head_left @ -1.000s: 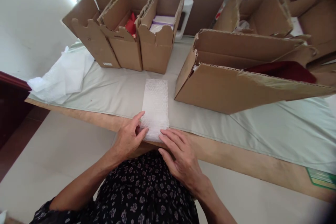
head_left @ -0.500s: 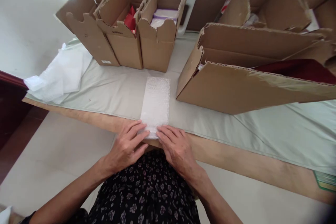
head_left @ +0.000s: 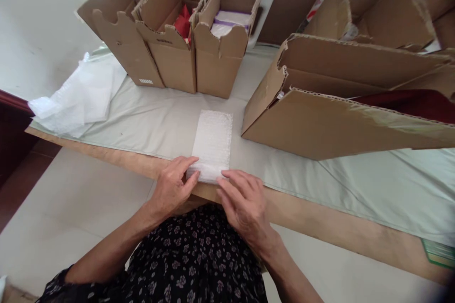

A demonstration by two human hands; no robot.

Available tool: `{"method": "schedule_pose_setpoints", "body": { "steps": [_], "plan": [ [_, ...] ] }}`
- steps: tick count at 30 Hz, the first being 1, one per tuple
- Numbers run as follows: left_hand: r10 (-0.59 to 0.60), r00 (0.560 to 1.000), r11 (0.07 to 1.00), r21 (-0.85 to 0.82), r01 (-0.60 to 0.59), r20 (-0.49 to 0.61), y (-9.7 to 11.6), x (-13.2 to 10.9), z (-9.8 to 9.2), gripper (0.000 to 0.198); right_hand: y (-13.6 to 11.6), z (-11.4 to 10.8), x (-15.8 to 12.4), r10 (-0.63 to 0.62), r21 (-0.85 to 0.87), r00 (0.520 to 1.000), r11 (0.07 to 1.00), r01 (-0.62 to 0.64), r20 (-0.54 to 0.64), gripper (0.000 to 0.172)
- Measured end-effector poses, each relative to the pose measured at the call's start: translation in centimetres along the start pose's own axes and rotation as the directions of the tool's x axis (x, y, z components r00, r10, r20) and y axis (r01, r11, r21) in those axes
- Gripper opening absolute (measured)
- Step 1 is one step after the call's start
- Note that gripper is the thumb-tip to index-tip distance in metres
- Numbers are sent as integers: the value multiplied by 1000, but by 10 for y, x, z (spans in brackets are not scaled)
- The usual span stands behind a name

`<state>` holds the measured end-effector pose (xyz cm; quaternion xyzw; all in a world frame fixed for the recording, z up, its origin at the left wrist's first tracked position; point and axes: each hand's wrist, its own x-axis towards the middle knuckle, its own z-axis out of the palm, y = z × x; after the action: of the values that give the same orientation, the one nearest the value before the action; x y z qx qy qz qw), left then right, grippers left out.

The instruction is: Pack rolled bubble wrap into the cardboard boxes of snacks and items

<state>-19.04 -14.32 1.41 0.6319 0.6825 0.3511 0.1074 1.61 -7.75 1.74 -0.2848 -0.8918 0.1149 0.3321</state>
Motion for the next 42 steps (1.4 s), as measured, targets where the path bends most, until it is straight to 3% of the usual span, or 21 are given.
{"method": "schedule_pose_setpoints", "body": {
  "steps": [4,9,12,16,20,23,26,29,35,38,42],
  "plan": [
    [52,997,997,56,-49,-52,-3,0,-1,23,5,8,1,-35,-45,985,998,44,167,27],
    [219,976,976,-4,-219,21,-2,-8,-13,23,8,5,12,25,114,991,993,-40,129,23],
    [196,980,980,-50,-194,41,-3,-3,-15,20,8,2,12,64,155,992,985,-81,108,20],
    [168,986,986,21,-168,18,-11,18,-6,18,8,2,8,94,17,995,995,-94,15,29],
    [153,988,981,123,-148,-36,-20,33,4,20,11,8,10,34,-67,990,997,-26,134,32],
    [165,984,981,111,-158,-63,-16,29,0,23,15,13,16,9,-85,986,996,5,166,31],
    [219,976,974,52,-218,-2,-8,18,-10,28,17,10,22,29,-5,992,1000,-29,127,29],
    [246,968,968,36,-248,59,-4,9,-17,31,18,2,25,47,90,984,994,-63,175,31],
    [333,933,935,80,-345,137,-12,9,-13,31,19,1,20,-4,41,970,999,-7,245,27],
    [318,943,944,60,-325,101,-12,11,-13,27,19,4,21,-11,39,972,999,2,234,26],
    [216,973,975,-66,-211,76,-10,14,-17,29,17,2,23,69,126,983,988,-91,173,26]
  ]
}}
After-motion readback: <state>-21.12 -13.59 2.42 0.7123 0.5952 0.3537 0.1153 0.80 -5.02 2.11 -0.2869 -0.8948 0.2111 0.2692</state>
